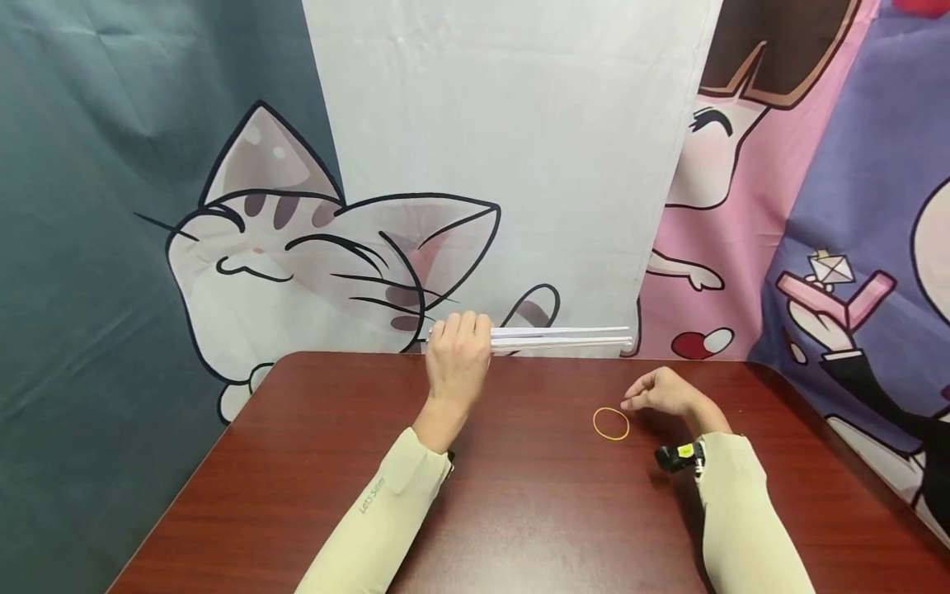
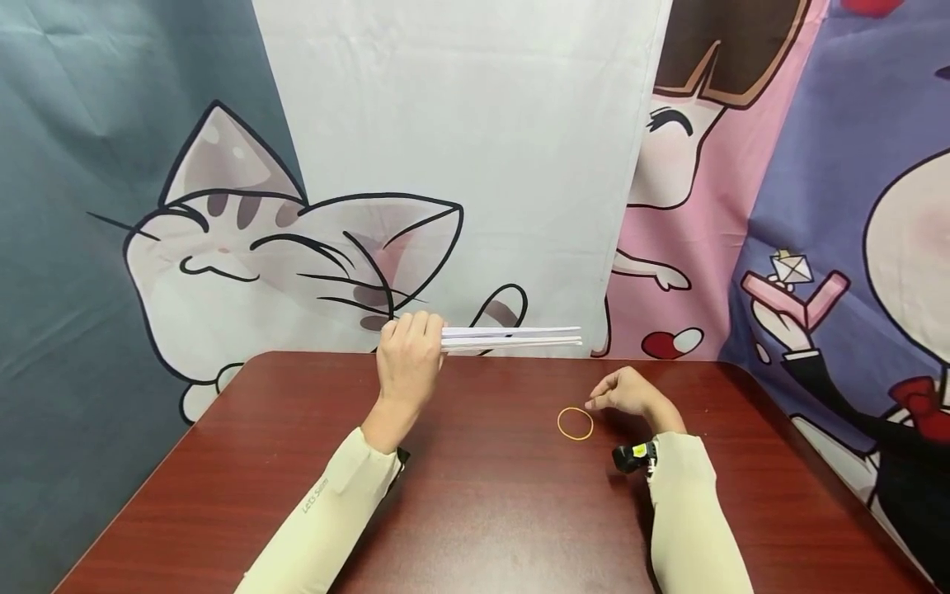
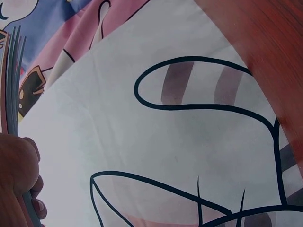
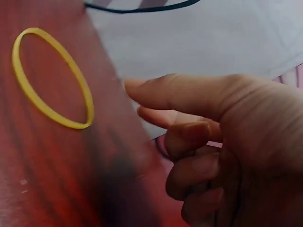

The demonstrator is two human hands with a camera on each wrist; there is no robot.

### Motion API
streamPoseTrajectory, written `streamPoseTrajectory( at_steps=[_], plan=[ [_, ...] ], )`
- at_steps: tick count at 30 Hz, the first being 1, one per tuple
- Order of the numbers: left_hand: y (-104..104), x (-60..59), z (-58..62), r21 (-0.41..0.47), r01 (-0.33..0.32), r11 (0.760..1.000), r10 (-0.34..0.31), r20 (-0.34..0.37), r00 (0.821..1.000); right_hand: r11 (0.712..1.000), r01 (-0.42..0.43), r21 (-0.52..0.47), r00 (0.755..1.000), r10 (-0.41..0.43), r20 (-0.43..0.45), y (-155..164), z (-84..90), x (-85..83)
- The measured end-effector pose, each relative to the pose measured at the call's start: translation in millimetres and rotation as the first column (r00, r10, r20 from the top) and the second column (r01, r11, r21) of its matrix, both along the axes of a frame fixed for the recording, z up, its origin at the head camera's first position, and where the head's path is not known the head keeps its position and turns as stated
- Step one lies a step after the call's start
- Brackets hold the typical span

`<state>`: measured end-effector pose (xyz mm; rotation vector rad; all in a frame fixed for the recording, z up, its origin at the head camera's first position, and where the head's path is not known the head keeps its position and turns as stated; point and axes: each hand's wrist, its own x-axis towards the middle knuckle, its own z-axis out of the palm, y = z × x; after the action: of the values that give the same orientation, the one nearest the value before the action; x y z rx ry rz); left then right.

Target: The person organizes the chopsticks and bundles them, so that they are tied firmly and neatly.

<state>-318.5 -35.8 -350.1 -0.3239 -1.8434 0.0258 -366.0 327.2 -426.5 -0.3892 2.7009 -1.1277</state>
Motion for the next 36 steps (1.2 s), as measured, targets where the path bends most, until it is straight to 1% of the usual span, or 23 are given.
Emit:
streamPoseTrajectory(
  at_steps=[3, 7, 10, 12, 15, 17, 19, 20, 21, 22, 23, 25, 26, 27, 28, 29, 32, 36],
  plan=[
    [0, 1.9, 0.6, 0.004, -0.001, 1.0, 0.001, 0.005, 1.0, 1.0, -0.022, 0.009, 0.999, 0.022, 0.037, 0, -10.1, -1.3],
    [-1, 4.1, 0.6, 0.017, 0.0, 1.0, 0.0, 0.022, 1.0, 0.999, -0.032, 0.008, 0.999, 0.032, 0.04, 0, -19.1, -2.7],
    [-1, 5.1, -2.1, 0.021, -0.004, 1.0, 0.003, 0.04, 0.999, 0.998, -0.068, 0.004, 0.997, 0.068, 0.023, 0, -22.1, -2.7],
    [0, 5.4, -5.1, 0.02, -0.006, 1.0, 0.005, 0.047, 0.999, 0.994, -0.109, 0.016, 0.994, 0.108, 0.015, 0, -23.2, -1.7],
    [2, 6.1, -9.6, 0.007, -0.007, 1.0, 0.007, 0.06, 0.998, 0.986, -0.164, 0.007, 0.986, 0.164, 0.016, 2, -24.8, 1.3],
    [2, 8.0, -12.6, -0.007, -0.009, 1.0, 0.009, 0.072, 0.997, 0.985, -0.171, -0.037, 0.983, 0.173, 0.054, 4, -27.5, 4.0],
    [2, 9.2, -14.8, -0.014, -0.011, 1.0, 0.012, 0.075, 0.997, 0.976, -0.171, -0.137, 0.977, 0.186, 0.104, 5, -30.2, 5.4],
    [2, 9.2, -15.4, -0.016, -0.012, 1.0, 0.013, 0.073, 0.997, 0.967, -0.159, -0.201, 0.975, 0.186, 0.123, 6, -31.5, 5.3],
    [2, 8.8, -15.8, -0.02, -0.009, 1.0, 0.011, 0.072, 0.997, 0.949, -0.145, -0.28, 0.972, 0.19, 0.141, 7, -32.7, 4.9],
    [2, 8.1, -15.5, -0.025, -0.007, 1.0, 0.008, 0.07, 0.997, 0.923, -0.125, -0.365, 0.968, 0.194, 0.158, 7, -33.5, 4.4],
    [3, 6.8, -15.0, -0.03, -0.003, 1.0, 0.004, 0.064, 0.998, 0.887, -0.113, -0.449, 0.964, 0.207, 0.166, 8, -33.6, 3.4],
    [5, 4.2, -13.6, -0.039, 0.008, 0.999, -0.006, 0.048, 0.999, 0.798, -0.096, -0.595, 0.957, 0.239, 0.166, 8, -32.7, 1.6],
    [5, 3.4, -12.9, -0.044, 0.011, 0.999, -0.009, 0.043, 0.999, 0.75, -0.082, -0.656, 0.953, 0.252, 0.17, 7, -31.5, 1.1],
    [6, 3.0, -12.3, -0.049, 0.012, 0.999, -0.01, 0.039, 0.999, 0.709, -0.076, -0.701, 0.948, 0.268, 0.169, 6, -29.9, 0.8],
    [6, 3.0, -11.7, -0.052, 0.008, 0.999, -0.006, 0.034, 0.999, 0.673, -0.074, -0.736, 0.944, 0.284, 0.165, 5, -28.1, 0.4],
    [6, 3.4, -11.3, -0.052, 0.003, 0.999, -0.002, 0.03, 1.0, 0.643, -0.079, -0.762, 0.94, 0.303, 0.158, 3, -26.0, 0.2],
    [3, 5.0, -9.2, -0.047, -0.009, 0.999, 0.01, 0.021, 1.0, 0.568, -0.103, -0.817, 0.923, 0.36, 0.133, -1, -18.1, -0.8],
    [0, 5.9, -4.7, -0.037, -0.024, 0.999, 0.025, 0.019, 1.0, 0.452, -0.168, -0.876, 0.883, 0.464, 0.07, -9, -4.2, -3.1]
  ],
)
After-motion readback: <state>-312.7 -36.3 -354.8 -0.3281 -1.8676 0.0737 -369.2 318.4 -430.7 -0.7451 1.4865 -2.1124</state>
